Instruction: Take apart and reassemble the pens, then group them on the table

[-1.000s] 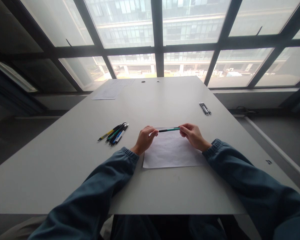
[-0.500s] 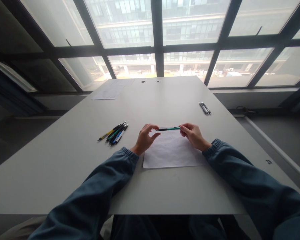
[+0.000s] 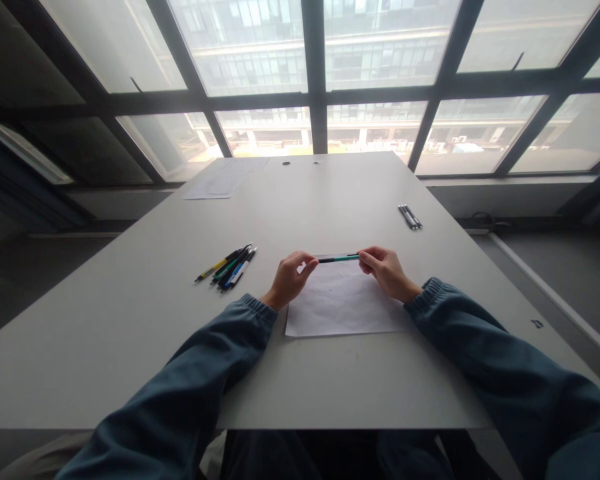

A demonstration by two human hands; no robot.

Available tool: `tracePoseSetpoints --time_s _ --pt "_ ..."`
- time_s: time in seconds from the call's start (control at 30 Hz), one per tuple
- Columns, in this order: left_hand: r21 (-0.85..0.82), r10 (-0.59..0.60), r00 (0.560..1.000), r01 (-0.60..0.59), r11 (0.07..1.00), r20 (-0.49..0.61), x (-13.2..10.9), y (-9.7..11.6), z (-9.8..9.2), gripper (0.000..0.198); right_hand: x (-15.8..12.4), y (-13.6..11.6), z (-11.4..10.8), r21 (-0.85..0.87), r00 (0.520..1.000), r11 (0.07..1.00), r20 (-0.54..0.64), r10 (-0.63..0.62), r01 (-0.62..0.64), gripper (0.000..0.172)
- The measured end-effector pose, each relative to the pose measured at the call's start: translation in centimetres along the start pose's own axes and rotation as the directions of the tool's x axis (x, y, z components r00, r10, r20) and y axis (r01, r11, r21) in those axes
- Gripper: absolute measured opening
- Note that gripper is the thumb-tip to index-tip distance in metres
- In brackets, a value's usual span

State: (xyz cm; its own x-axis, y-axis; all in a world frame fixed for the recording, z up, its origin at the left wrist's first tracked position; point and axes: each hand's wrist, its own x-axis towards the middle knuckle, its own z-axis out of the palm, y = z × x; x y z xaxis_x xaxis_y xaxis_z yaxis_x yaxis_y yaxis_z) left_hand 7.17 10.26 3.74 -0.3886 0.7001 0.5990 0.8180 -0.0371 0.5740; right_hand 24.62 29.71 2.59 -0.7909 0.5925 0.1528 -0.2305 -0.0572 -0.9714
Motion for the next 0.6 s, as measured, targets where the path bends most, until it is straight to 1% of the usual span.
tracePoseSetpoints --time_s 0.07,0.17,0.33,0.43,0.6 --pt "-0.013 -0.016 0.999 0.017 1.0 0.031 -0.01 0.11 -0.08 0.038 -0.04 -0.02 0.01 0.002 1.0 1.0 0.009 0.0 0.0 0.033" --pt "-0.019 -0.041 0.998 0.042 0.999 0.048 -0.05 0.2 -0.15 0.048 -0.11 -0.09 0.03 -0.002 1.0 1.0 0.02 0.003 -0.003 0.034" --pt "-0.022 -0.066 0.996 0.067 0.997 0.055 -0.1 0.2 -0.18 0.055 -0.16 -0.16 0.0 -0.005 1.0 1.0 0.022 0.008 -0.008 0.033" --pt "-0.038 -0.07 0.997 0.071 0.997 0.028 -0.07 0.23 -0.21 0.05 -0.12 -0.09 -0.02 0.011 1.0 1.0 0.017 0.004 -0.005 0.032" --pt "-0.058 -0.043 0.998 0.04 0.998 -0.04 -0.01 0.13 -0.05 0.027 -0.01 0.02 -0.04 0.026 1.0 1.0 0.002 -0.009 0.009 0.032"
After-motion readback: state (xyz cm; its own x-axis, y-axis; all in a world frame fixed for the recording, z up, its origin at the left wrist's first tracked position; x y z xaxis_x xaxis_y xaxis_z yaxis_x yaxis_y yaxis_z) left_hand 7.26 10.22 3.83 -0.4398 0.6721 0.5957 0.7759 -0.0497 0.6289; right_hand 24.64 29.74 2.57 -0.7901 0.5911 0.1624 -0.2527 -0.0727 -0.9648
